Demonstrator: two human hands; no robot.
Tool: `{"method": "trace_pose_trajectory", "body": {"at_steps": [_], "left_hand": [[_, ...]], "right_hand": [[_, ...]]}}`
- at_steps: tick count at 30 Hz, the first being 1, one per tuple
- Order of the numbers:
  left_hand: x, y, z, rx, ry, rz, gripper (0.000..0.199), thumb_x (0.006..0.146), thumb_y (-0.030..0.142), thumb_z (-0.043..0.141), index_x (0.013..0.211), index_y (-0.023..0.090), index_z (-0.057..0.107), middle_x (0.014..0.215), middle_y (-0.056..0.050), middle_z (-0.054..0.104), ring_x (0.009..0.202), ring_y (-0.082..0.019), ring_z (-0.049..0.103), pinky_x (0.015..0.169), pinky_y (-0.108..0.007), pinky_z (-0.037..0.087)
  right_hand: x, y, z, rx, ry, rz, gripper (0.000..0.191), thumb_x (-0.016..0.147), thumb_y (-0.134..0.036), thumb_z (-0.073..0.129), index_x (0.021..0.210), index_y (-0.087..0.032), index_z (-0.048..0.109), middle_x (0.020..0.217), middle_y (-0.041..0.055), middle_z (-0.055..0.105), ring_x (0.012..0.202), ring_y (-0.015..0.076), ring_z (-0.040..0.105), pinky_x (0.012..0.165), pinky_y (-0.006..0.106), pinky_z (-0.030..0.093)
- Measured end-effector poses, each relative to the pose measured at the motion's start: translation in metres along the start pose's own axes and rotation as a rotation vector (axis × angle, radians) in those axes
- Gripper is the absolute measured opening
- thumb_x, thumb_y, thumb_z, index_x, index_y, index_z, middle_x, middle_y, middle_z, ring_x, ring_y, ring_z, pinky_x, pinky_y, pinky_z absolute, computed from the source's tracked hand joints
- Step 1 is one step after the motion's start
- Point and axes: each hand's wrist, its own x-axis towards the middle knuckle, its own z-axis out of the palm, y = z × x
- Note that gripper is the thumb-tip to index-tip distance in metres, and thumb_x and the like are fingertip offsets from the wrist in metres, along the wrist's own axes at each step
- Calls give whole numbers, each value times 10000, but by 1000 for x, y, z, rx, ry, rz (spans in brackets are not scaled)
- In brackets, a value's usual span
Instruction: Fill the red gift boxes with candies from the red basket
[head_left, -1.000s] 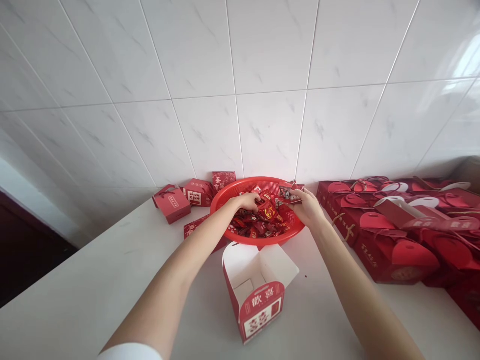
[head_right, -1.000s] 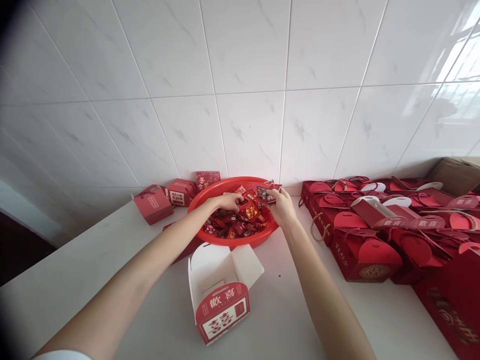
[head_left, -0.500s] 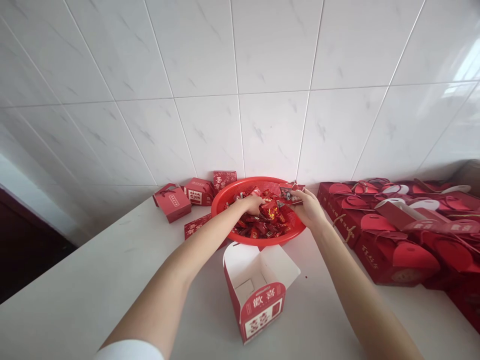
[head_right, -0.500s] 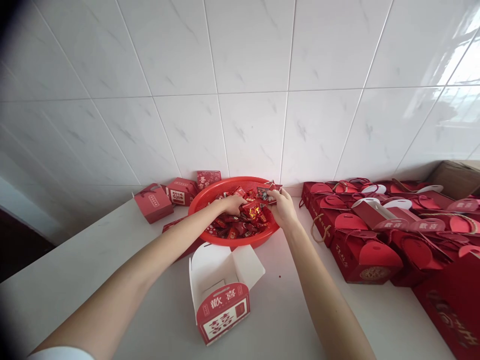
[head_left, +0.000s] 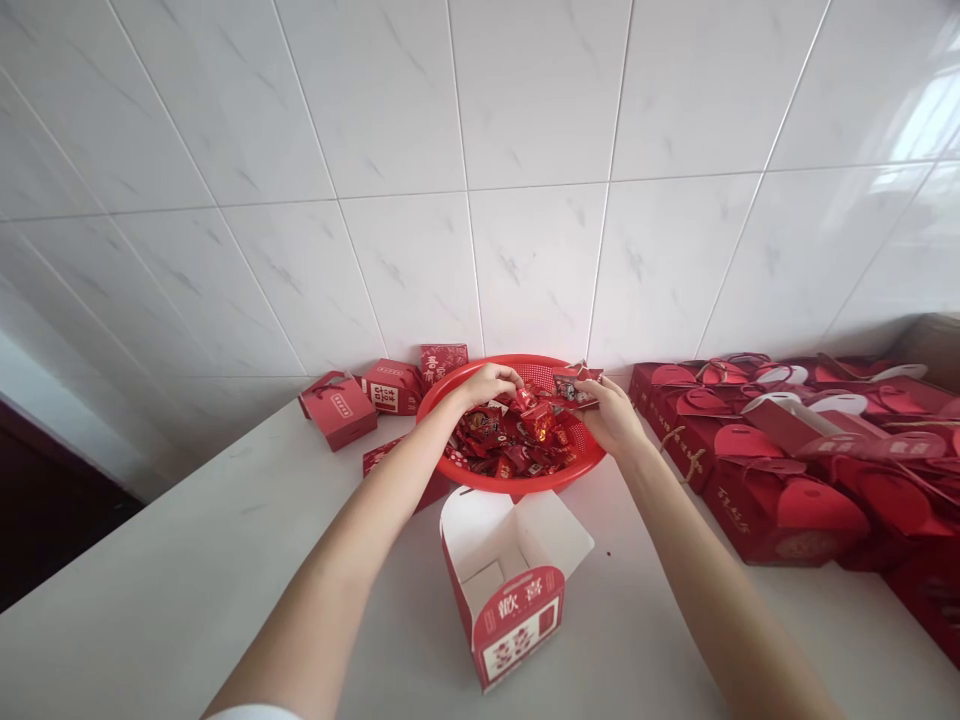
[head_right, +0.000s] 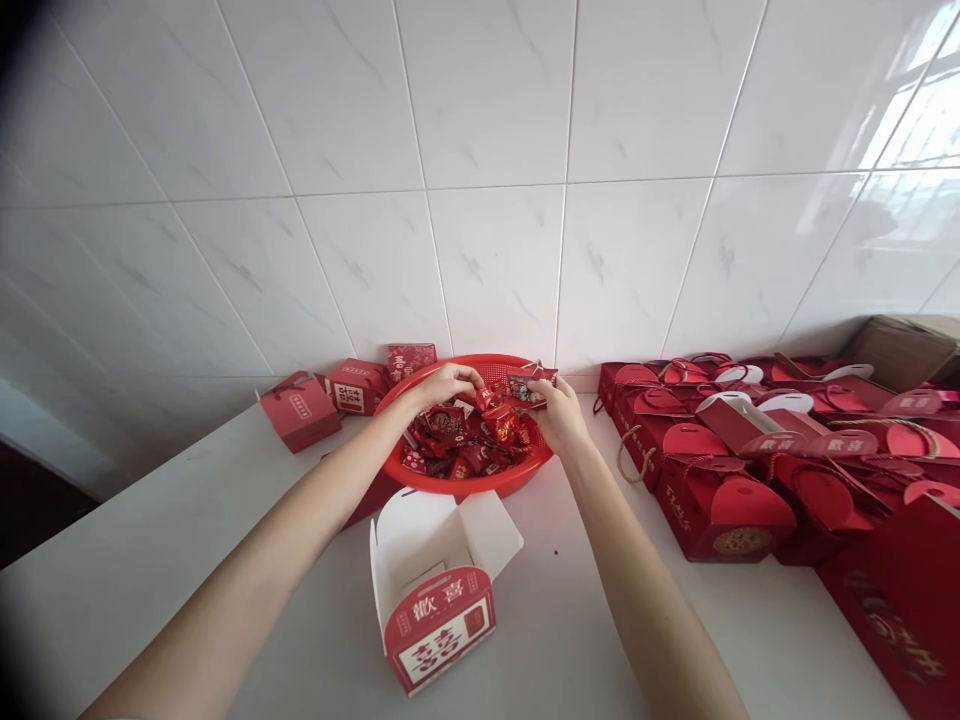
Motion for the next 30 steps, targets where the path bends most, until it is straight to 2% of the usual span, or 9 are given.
{"method": "trace_pose_trajectory", "body": {"at_steps": [5,11,16,20,22,24,26,28,30], "left_hand": [[-3,2,0,-77,50,-8,235,664,95,601,846,174,725,753,-3,716,729,-156,668,716,-278,539],[-8,8,3,-85,109,-18,189,668,85,609,758,173,751,667,10,706,666,-148,648,693,-270,532],[-3,9,4,-68,248,39,198,674,103,617,758,160,786,667,-16,731,694,-173,673,716,-290,543],[-5,28,10,-39,424,193,269,758,173,607,939,155,805,914,-66,785,937,-221,704,856,-344,554],[-13,42,18,-9,439,286,264,776,186,630,973,171,805,1021,-66,777,1006,-220,693,907,-354,548],[-25,54,30,93,372,403,259,765,137,652,961,194,811,985,-48,768,939,-196,695,892,-339,555],[-38,61,41,320,302,564,339,781,73,613,1028,209,801,911,-36,739,819,-165,677,803,-315,569],[-49,62,49,508,326,690,383,801,42,577,1086,194,783,867,-39,704,770,-156,653,737,-300,568],[-59,60,53,581,407,758,363,826,47,567,1102,164,771,865,-51,686,780,-160,647,722,-297,569]], "right_hand": [[-1,0,0,-4,-2,6,187,590,-136,762,672,-198,606,727,0,681,720,165,635,675,309,581],[-3,-2,2,1,-3,9,175,594,-124,750,699,-195,629,746,6,692,723,162,641,670,297,584],[-1,0,2,4,3,22,160,599,-119,737,669,-190,612,694,-3,666,704,151,621,652,288,586],[-1,0,3,-1,-19,35,183,603,-132,753,703,-184,609,719,8,676,744,178,643,690,352,613],[-3,-1,3,-1,-34,34,202,607,-145,767,730,-181,610,771,19,697,783,193,659,714,377,620],[-4,-3,3,2,-69,37,209,612,-155,763,762,-183,620,801,17,704,792,189,658,721,373,620],[-6,-7,4,4,-115,45,202,602,-150,738,768,-184,630,788,8,697,774,175,642,711,349,616],[-10,-12,5,-2,-165,59,195,563,-123,704,731,-181,623,732,-4,673,737,163,616,685,325,609],[-14,-18,8,-11,-218,71,201,526,-101,676,698,-179,608,703,-13,654,720,158,602,673,315,605]]}}
